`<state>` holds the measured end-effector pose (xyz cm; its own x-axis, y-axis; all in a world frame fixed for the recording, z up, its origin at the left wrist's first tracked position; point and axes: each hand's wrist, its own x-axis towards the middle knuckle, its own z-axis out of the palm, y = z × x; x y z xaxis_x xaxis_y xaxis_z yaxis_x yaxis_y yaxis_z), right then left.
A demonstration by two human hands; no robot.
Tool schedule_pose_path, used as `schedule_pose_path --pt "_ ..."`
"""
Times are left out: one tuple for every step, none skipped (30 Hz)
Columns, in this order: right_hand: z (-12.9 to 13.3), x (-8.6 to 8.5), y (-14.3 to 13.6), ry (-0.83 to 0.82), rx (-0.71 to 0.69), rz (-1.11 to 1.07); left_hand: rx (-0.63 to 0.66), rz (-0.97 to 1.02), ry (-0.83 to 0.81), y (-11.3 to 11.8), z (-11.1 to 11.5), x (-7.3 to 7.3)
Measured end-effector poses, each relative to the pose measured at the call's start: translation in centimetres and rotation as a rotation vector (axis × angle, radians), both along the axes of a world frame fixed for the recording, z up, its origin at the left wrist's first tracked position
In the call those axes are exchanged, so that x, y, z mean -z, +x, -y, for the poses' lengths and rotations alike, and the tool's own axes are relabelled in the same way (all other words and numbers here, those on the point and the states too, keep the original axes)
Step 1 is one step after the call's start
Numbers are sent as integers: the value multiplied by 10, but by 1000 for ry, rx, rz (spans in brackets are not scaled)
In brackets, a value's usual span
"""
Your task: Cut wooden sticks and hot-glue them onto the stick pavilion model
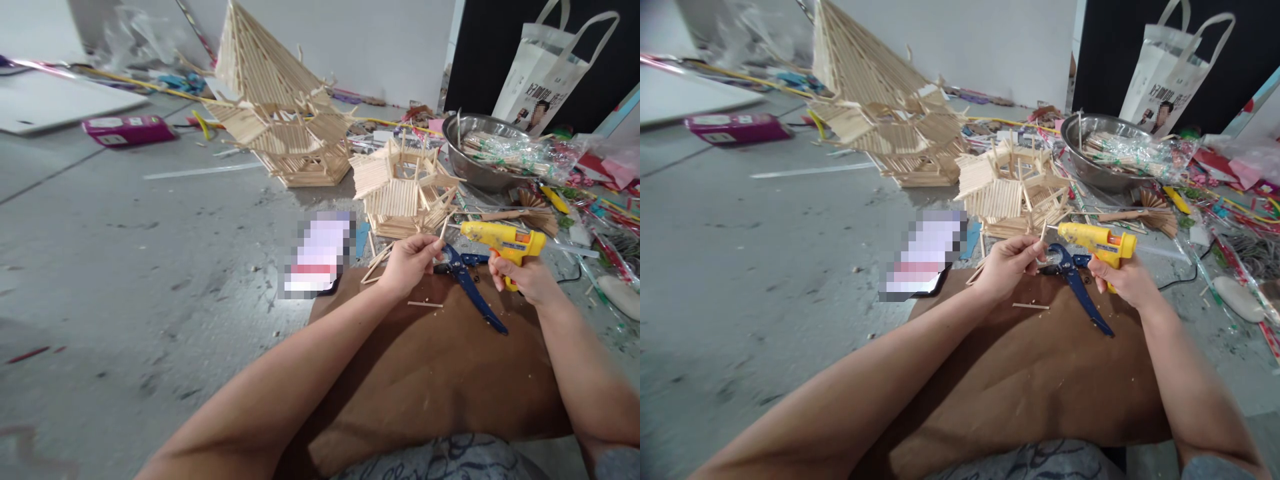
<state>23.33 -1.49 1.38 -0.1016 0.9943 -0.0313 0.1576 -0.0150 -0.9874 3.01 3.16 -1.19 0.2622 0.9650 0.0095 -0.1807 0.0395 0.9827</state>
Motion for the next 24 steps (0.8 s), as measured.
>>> schedule_pose_path --pt "0 0 -1 -6 5 4 -4 -1 1 0 0 0" --pt "0 -1 -2 -11 10 7 -9 -2 4 0 -1 0" --pt "0 -1 -2 -16 13 10 -12 -3 8 0 -1 0" --pt "0 -1 -3 -18 17 10 -17 -2 10 -1 -2 0" --pt "0 -1 -3 -17 20 7 -23 0 10 -1 -3 0" --pt "-1 -1 -3 -13 20 2 -31 5 8 -1 -4 0" --pt "-1 -1 -3 -9 15 -6 -46 15 3 -2 -5 1" --pt "-1 0 -2 -2 13 -16 -62 26 -5 -2 -6 1" --pt "-1 0 -1 2 10 -23 -79 42 -15 -2 -8 1" --pt "-1 1 0 4 9 -26 -96 58 -25 -3 -9 2" --pt "-1 2 1 3 8 -23 -112 73 -34 -3 -11 2" --pt "-1 3 2 0 4 -15 -127 83 -42 -3 -12 2" --pt "-1 3 2 -5 0 -2 -140 89 -46 -4 -13 2" --pt "-1 4 3 -9 -4 9 -152 93 -46 -4 -14 2" --pt "-1 4 3 -12 -5 14 -165 98 -43 -4 -15 2" --pt "-1 4 3 -12 -2 14 -177 105 -40 -5 -15 2" --pt "0 4 3 -9 5 9 -186 112 -38 -5 -16 1" --pt "0 4 2 -4 16 1 -193 121 -41 -5 -16 1" --pt "0 4 2 1 25 -4 -198 127 -47 -5 -17 1" --pt "0 3 1 6 28 -6 -202 130 -55 -5 -18 0" --pt "0 3 0 10 32 -5 -206 131 -63 -5 -18 0" --pt "0 3 0 12 35 -3 -212 131 -69 -5 -19 0" --pt "0 3 0 11 33 -1 -218 132 -75 -5 -20 -1" --pt "0 3 0 9 28 0 -225 134 -81 -4 -21 -1"
